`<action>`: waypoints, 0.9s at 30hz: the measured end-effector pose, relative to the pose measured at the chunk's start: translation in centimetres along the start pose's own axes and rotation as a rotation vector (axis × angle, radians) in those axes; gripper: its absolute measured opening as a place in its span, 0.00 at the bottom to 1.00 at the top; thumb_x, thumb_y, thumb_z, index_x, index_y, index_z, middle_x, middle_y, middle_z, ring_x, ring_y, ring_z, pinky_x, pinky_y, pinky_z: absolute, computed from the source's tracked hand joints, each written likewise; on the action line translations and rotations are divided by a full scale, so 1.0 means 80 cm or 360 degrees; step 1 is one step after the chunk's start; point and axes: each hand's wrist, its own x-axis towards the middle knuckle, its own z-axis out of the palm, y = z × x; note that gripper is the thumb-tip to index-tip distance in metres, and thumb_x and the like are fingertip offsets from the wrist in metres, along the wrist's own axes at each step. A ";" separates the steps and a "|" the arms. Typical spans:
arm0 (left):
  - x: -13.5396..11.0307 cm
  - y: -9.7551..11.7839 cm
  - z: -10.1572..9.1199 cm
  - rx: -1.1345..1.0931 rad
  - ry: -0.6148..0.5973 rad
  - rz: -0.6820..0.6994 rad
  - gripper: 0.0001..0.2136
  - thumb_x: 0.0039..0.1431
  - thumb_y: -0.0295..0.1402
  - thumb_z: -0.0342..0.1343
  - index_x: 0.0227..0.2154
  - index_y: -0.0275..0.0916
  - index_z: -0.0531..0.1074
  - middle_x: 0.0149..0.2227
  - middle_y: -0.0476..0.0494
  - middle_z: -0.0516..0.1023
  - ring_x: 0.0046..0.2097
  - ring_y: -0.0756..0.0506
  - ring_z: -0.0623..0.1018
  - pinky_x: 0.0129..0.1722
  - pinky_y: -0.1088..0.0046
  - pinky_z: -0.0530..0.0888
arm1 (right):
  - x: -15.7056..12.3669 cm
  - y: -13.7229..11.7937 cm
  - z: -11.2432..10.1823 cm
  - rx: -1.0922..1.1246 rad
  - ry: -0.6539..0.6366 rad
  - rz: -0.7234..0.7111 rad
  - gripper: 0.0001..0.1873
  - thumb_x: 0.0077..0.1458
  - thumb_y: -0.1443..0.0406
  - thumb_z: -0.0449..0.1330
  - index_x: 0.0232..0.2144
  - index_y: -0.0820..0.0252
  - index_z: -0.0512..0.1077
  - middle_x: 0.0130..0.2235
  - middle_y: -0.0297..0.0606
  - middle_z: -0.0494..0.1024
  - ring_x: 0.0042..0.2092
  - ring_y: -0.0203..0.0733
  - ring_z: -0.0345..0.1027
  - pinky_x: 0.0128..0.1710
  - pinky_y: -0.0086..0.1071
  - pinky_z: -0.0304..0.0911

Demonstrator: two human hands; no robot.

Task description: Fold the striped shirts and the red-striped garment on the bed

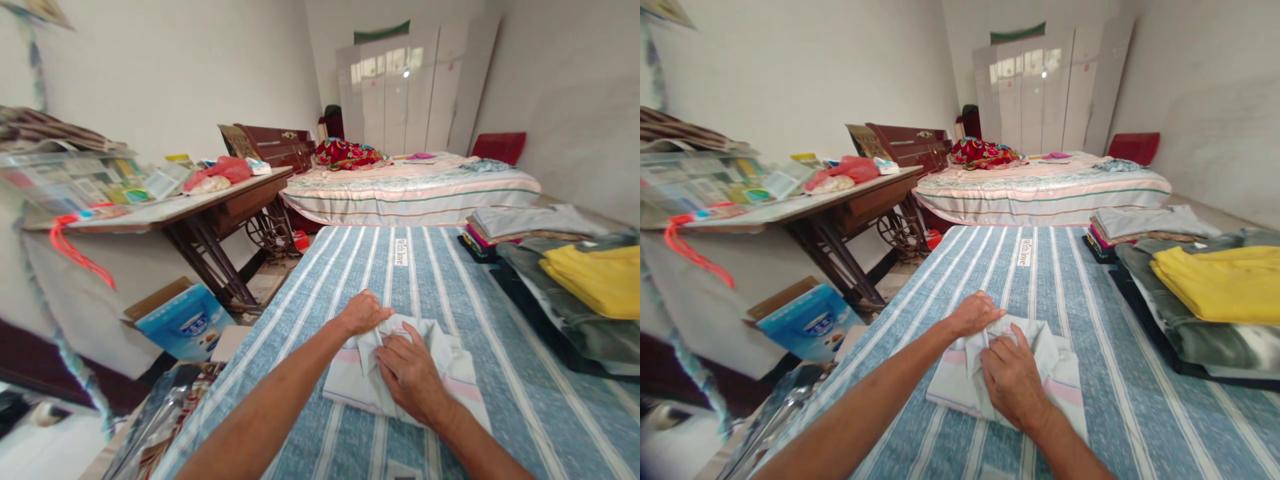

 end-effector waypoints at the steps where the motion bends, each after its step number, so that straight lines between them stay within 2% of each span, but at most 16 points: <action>1: 0.001 0.000 0.000 0.0037 0.0009 0.0002 0.21 0.59 0.41 0.46 0.12 0.40 0.64 0.20 0.45 0.71 0.34 0.46 0.72 0.45 0.72 0.64 | 0.000 0.001 0.001 -0.0001 -0.0004 0.0002 0.10 0.56 0.73 0.50 0.29 0.59 0.70 0.31 0.36 0.74 0.38 0.38 0.66 0.57 0.47 0.48; 5: 0.004 0.003 -0.007 -0.0027 -0.0059 0.0055 0.23 0.60 0.42 0.44 0.11 0.39 0.59 0.17 0.49 0.66 0.29 0.49 0.69 0.39 0.74 0.65 | -0.002 0.002 0.003 -0.0005 -0.0024 0.0005 0.10 0.55 0.74 0.50 0.29 0.59 0.70 0.32 0.36 0.74 0.37 0.38 0.67 0.57 0.47 0.48; 8: -0.002 0.000 -0.021 -0.0177 0.0081 -0.0138 0.21 0.59 0.43 0.43 0.13 0.39 0.61 0.18 0.51 0.65 0.25 0.51 0.66 0.30 0.76 0.63 | -0.003 0.004 0.004 -0.0026 -0.0024 0.0012 0.10 0.55 0.74 0.50 0.28 0.59 0.69 0.31 0.36 0.74 0.36 0.37 0.66 0.56 0.46 0.49; 10: -0.014 -0.008 -0.032 -0.0210 0.0184 -0.0260 0.19 0.58 0.42 0.43 0.16 0.38 0.64 0.19 0.52 0.66 0.26 0.51 0.67 0.28 0.76 0.63 | -0.004 0.004 0.004 -0.0026 -0.0032 0.0019 0.11 0.55 0.74 0.50 0.28 0.58 0.69 0.31 0.35 0.74 0.36 0.37 0.67 0.57 0.46 0.48; 15: -0.070 -0.036 -0.046 -0.0365 0.0134 -0.0396 0.08 0.50 0.34 0.50 0.25 0.37 0.73 0.29 0.49 0.77 0.34 0.48 0.74 0.35 0.75 0.68 | -0.006 0.006 0.003 -0.0011 -0.0029 0.0012 0.10 0.54 0.75 0.51 0.30 0.59 0.70 0.32 0.36 0.75 0.37 0.37 0.67 0.57 0.47 0.48; 19: -0.106 -0.041 -0.039 -0.0535 0.0035 -0.0482 0.09 0.45 0.34 0.54 0.29 0.38 0.75 0.43 0.44 0.77 0.45 0.43 0.75 0.43 0.71 0.69 | -0.005 0.004 0.000 -0.0017 -0.0031 0.0018 0.10 0.54 0.74 0.51 0.29 0.59 0.69 0.33 0.37 0.75 0.37 0.37 0.67 0.56 0.47 0.49; 23: -0.113 -0.036 -0.025 -0.0630 0.0098 -0.0578 0.13 0.43 0.36 0.58 0.34 0.39 0.76 0.53 0.38 0.71 0.53 0.39 0.70 0.51 0.66 0.66 | -0.003 0.002 -0.002 -0.0023 -0.0043 0.0024 0.10 0.54 0.75 0.51 0.30 0.59 0.69 0.34 0.38 0.75 0.38 0.37 0.68 0.56 0.46 0.51; 27: -0.105 -0.036 -0.014 -0.0733 0.0145 -0.0584 0.07 0.43 0.35 0.57 0.27 0.39 0.75 0.55 0.38 0.69 0.56 0.39 0.68 0.52 0.65 0.64 | -0.001 0.001 -0.004 -0.0066 -0.0033 -0.0011 0.11 0.54 0.75 0.51 0.30 0.58 0.69 0.34 0.38 0.76 0.37 0.37 0.69 0.55 0.46 0.53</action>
